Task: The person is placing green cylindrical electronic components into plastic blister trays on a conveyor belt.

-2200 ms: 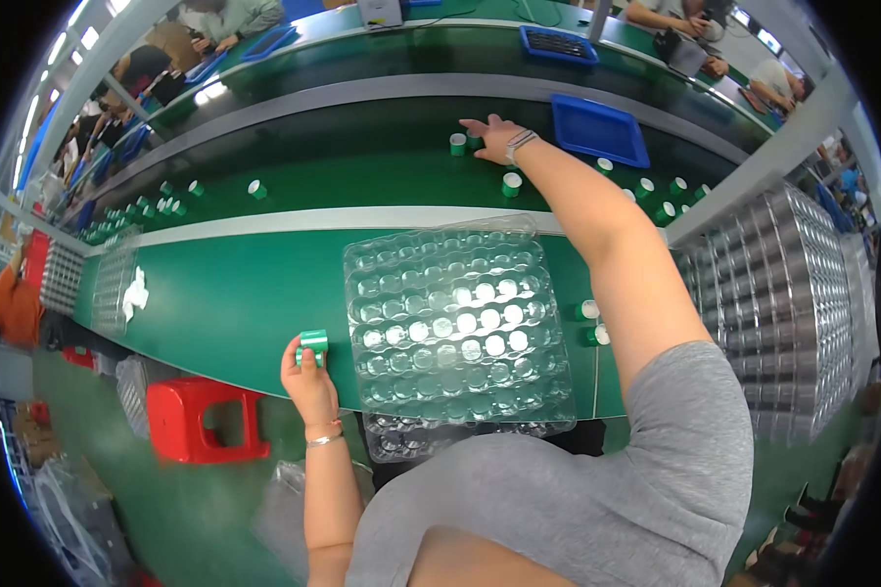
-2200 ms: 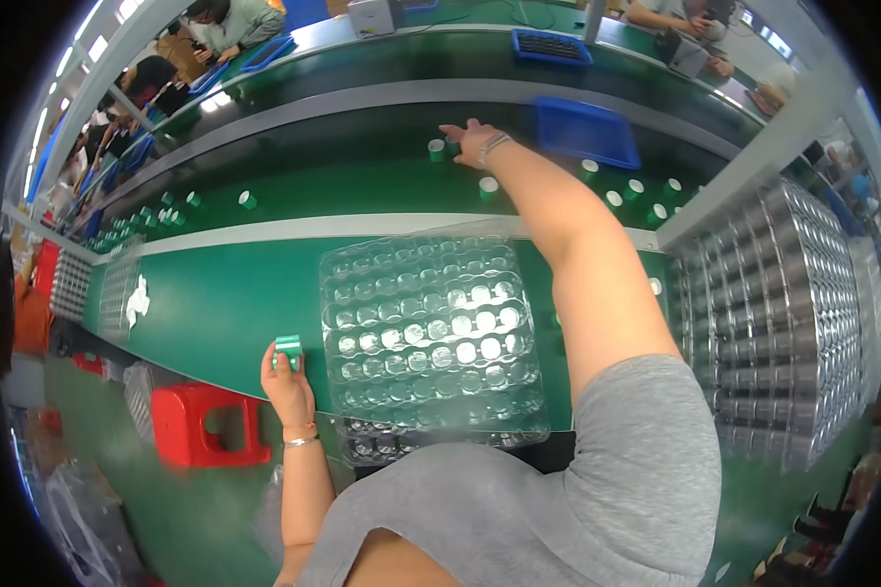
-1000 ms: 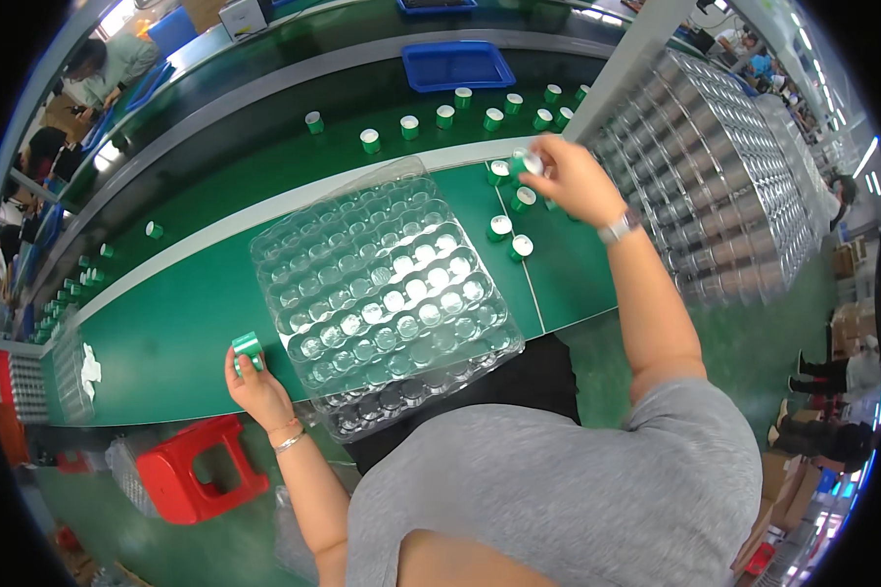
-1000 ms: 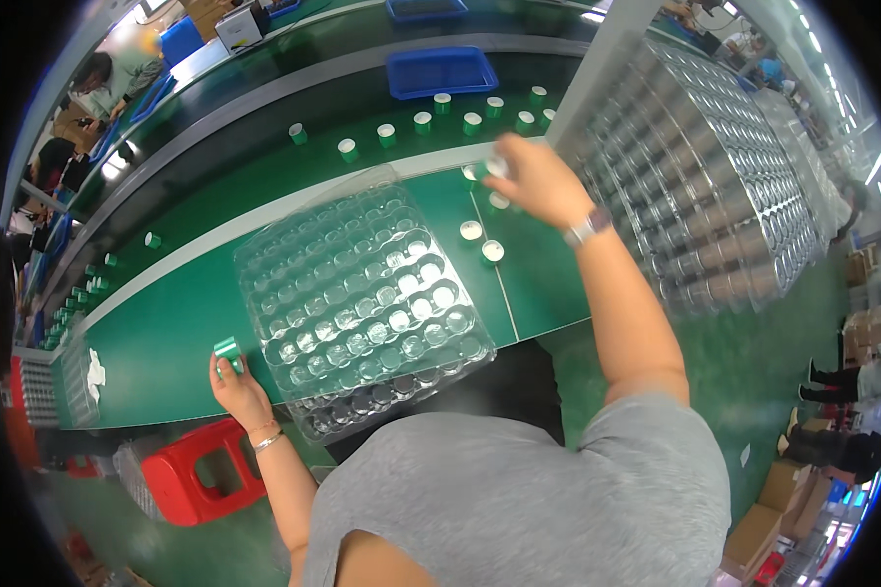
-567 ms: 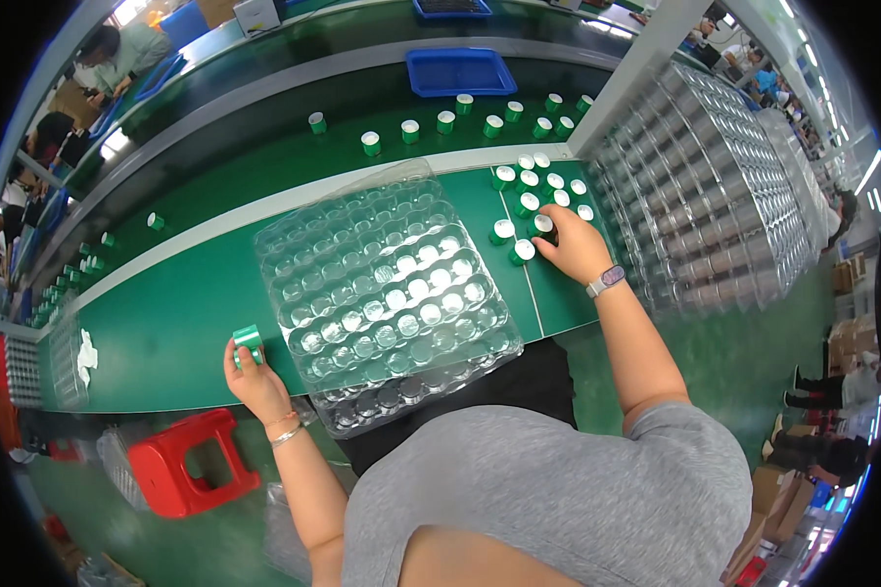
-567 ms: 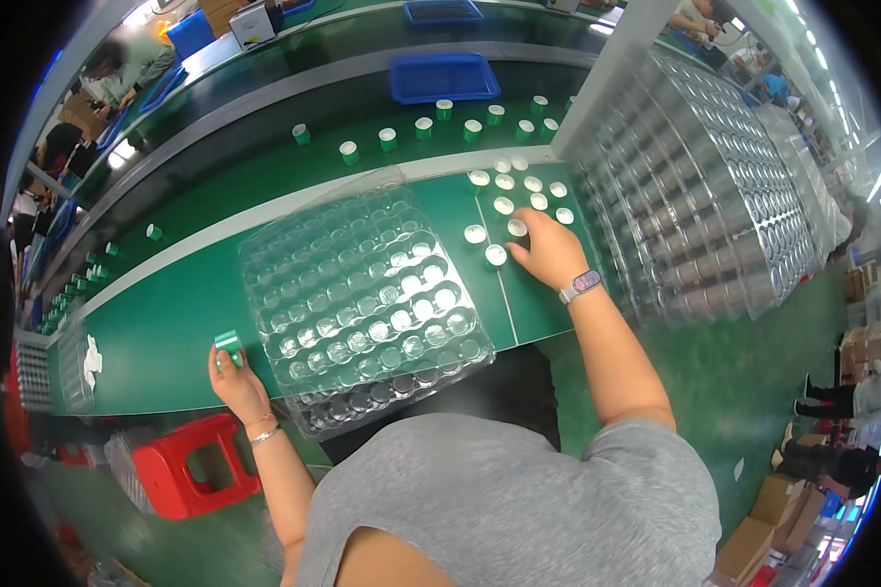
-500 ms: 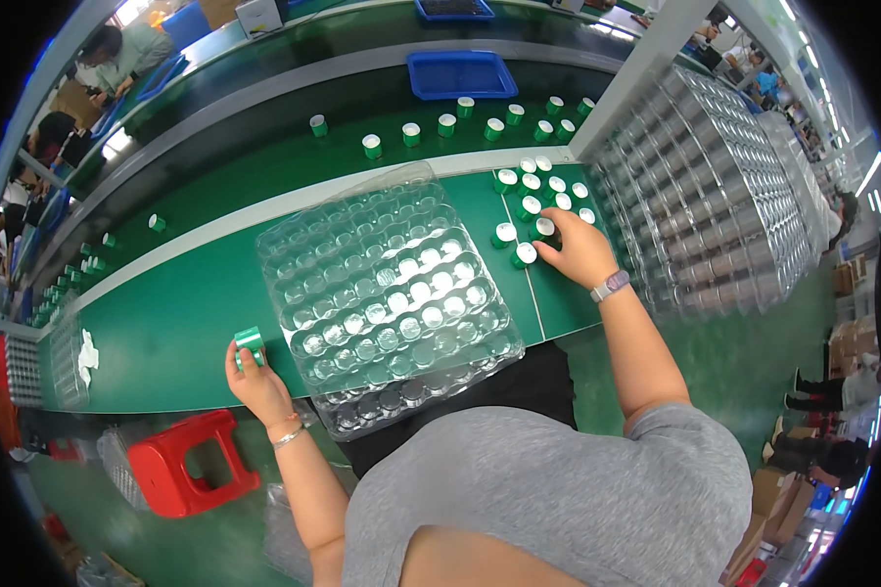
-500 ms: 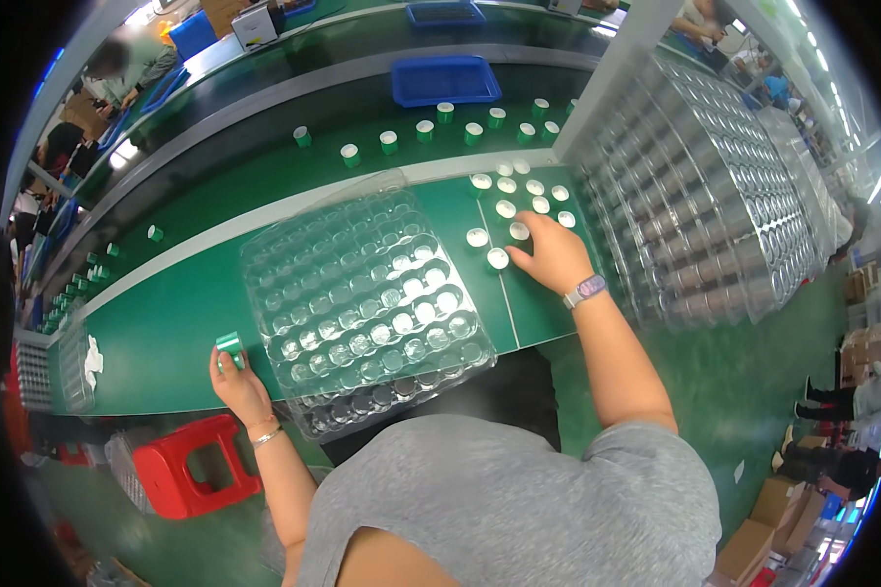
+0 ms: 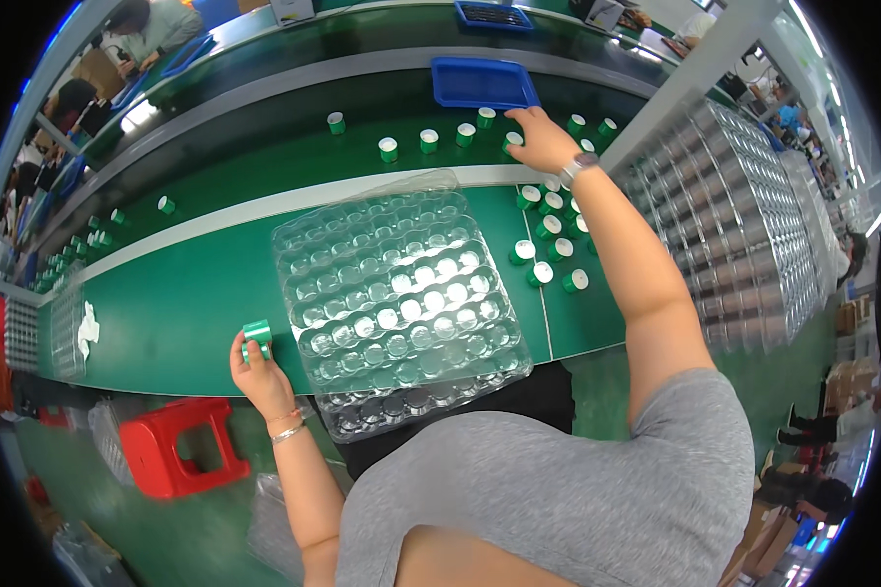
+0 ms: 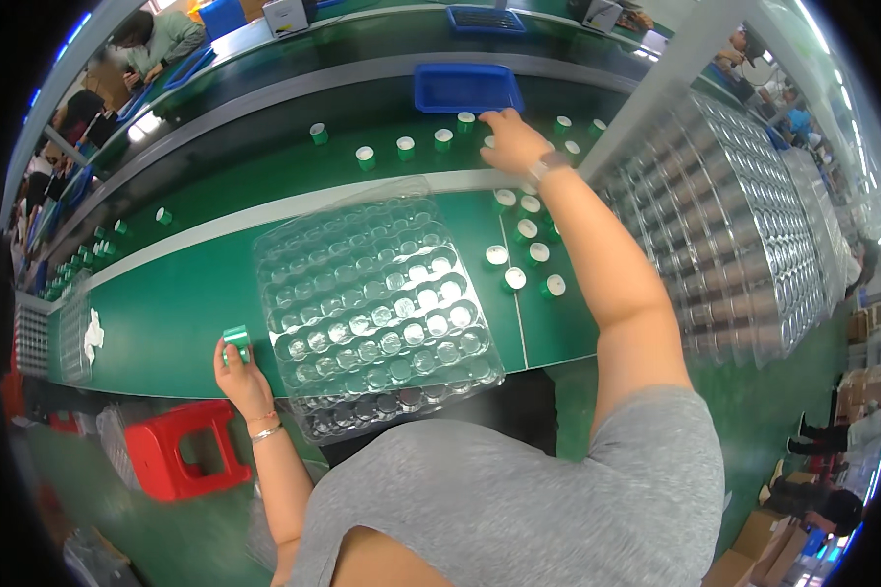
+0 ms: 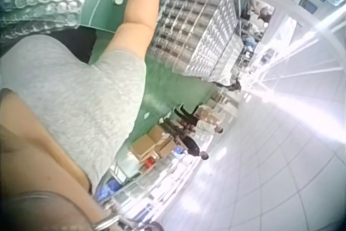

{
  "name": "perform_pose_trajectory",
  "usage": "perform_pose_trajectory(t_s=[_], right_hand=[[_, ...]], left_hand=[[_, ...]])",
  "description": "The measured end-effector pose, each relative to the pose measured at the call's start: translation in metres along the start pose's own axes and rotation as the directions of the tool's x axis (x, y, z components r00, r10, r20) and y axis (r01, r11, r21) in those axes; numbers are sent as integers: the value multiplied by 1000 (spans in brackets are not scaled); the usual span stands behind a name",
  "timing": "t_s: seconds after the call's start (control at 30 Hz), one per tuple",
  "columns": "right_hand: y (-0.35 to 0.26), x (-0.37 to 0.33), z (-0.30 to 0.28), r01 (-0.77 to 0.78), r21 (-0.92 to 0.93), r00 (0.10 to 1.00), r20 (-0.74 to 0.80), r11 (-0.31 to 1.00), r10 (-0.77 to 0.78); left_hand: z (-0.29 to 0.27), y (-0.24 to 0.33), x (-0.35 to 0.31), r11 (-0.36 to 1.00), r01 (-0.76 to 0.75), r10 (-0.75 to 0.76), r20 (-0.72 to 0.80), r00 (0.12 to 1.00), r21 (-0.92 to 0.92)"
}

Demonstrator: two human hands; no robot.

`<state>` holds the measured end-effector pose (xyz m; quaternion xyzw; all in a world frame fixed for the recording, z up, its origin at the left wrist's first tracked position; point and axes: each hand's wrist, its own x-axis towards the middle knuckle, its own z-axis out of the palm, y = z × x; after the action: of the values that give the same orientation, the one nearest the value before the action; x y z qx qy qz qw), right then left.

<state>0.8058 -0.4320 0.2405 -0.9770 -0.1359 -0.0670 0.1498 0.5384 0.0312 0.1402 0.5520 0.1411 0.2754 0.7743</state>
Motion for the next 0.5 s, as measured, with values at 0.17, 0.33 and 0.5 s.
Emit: perform_pose_trajectory(t_s=[0.17, 0.33, 0.5], right_hand=[[-22, 47, 32, -120, -266, 960, 213, 956, 180], [18, 80, 77, -24, -256, 975, 206, 966, 78], [5, 73, 54, 12, -196, 986, 166, 980, 21]], left_hand=[[1, 1, 0, 1000, 2, -2, 2, 1000, 8], [4, -1, 0, 1000, 10, -9, -22, 1000, 19], [-2, -1, 0, 996, 16, -15, -11, 1000, 84]])
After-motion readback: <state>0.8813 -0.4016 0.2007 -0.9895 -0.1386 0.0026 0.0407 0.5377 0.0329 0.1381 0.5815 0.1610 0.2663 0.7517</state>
